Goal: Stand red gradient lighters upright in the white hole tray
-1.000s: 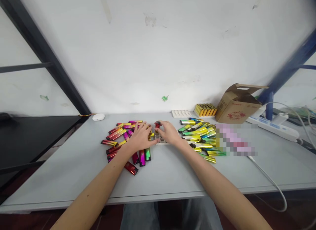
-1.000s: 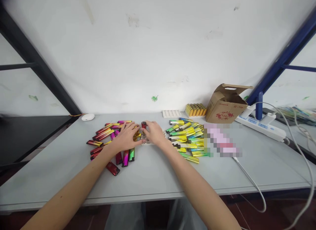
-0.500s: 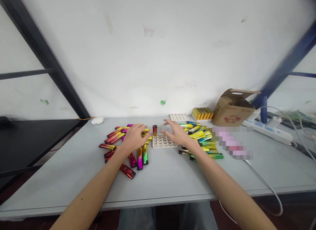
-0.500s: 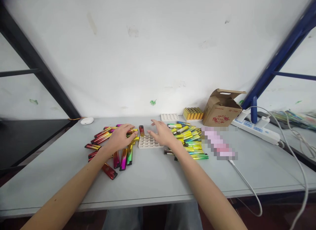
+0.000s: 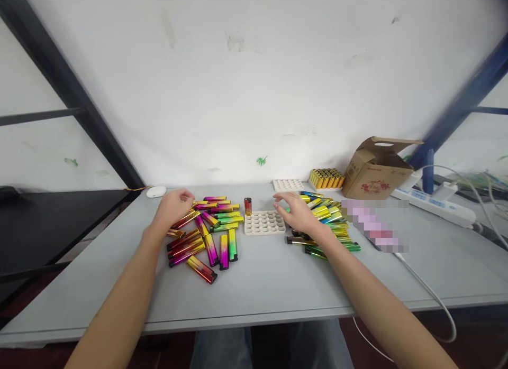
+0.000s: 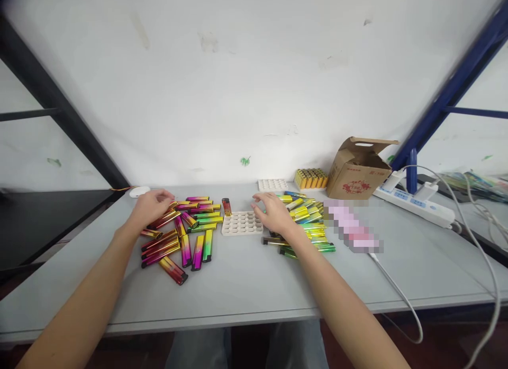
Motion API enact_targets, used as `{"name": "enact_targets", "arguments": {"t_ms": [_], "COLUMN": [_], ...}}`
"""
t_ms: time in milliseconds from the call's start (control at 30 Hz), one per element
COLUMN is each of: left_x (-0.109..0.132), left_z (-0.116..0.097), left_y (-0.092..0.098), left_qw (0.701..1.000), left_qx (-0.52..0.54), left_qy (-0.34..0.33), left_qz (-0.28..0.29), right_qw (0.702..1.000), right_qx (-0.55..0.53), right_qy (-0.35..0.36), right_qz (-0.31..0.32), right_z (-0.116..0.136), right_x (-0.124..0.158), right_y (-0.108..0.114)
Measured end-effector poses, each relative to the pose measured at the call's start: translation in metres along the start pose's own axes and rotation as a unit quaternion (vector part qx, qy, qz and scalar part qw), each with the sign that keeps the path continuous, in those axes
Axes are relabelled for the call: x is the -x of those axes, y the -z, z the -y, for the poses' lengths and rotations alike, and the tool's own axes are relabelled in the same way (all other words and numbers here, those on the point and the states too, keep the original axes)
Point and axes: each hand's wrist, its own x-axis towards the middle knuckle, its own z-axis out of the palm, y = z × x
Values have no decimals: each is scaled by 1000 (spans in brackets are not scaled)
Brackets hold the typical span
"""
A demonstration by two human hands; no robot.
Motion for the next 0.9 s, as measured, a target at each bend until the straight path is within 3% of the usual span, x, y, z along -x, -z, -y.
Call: {"name": "enact_targets", "arguments": {"t_ms": [100,267,567,633,733,833,900], "left_x": [1,-1,3,5,10,16,22], "left_z": [10,25,17,12,0,-18,-35], "left_y": [0,-9,-14,-11,-6,-1,-2], "left_qw": [998,994,993,992,983,956,935], "left_qx": [-11,-59,-76,-75,-14,107,207], "left_qy": [-44,-60,-86,-98,-126,-132,-128], "left_qz": [44,64,5,-25,-134,-239,-258], "right_qw": [1000,1000,1000,1000,1000,1000,998], "right_qx": [2,6,3,7,9,-7,-43], "right_qy": [-4,0,14,17,16,12,16], "right_qz": [4,22,13,14,7,-26,-42], "right_z": [-2,0,-6,-8,-8,-5,3], "right_x": [1,1,-1,-1,-1,-1,-1], "right_y": [1,1,-4,-4,-5,-3,1]}}
